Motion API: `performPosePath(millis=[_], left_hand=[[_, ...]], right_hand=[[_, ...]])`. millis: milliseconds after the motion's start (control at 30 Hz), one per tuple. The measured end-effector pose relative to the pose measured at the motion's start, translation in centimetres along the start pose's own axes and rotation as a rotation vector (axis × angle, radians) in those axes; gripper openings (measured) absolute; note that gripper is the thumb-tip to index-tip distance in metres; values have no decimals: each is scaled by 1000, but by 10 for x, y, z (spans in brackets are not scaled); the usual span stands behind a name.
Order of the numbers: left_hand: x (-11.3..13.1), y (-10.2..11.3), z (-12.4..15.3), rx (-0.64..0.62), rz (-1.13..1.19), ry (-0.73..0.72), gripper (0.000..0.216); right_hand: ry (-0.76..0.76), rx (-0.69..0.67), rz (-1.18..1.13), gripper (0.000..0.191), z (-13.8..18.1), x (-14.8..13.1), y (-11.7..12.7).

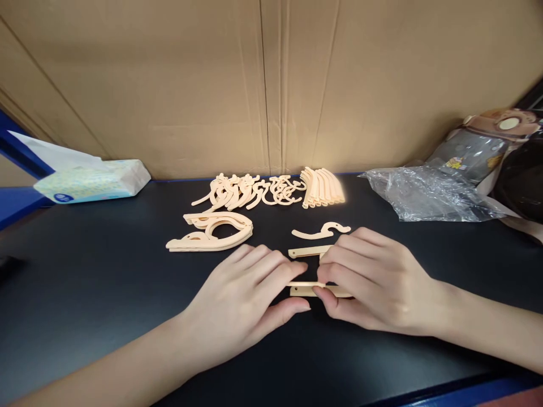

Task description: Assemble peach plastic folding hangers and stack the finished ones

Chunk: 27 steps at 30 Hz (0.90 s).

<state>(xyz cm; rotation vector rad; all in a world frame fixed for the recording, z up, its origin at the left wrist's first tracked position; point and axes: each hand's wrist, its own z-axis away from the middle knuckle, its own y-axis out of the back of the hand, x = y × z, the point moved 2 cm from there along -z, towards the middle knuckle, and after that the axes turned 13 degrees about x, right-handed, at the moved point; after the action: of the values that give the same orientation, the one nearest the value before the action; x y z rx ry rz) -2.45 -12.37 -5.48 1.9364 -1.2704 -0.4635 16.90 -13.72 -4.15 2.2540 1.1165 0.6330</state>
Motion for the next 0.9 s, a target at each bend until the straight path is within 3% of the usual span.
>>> performPosePath(millis=[233, 400, 600, 900], left_hand=[[-11, -8, 7, -70, 51, 136, 26], [-17, -6, 6, -42, 17, 236, 20], [-18, -5, 5, -58, 8, 305, 20], [-20, -4, 4, -82, 38, 418, 26]], right_hand=[[21, -47, 45, 24, 0, 3, 6], [-71, -253, -31, 22, 5, 3, 4], [-50, -369, -65, 16, 12, -7, -3], [119, -351, -22, 19, 12, -18, 3]])
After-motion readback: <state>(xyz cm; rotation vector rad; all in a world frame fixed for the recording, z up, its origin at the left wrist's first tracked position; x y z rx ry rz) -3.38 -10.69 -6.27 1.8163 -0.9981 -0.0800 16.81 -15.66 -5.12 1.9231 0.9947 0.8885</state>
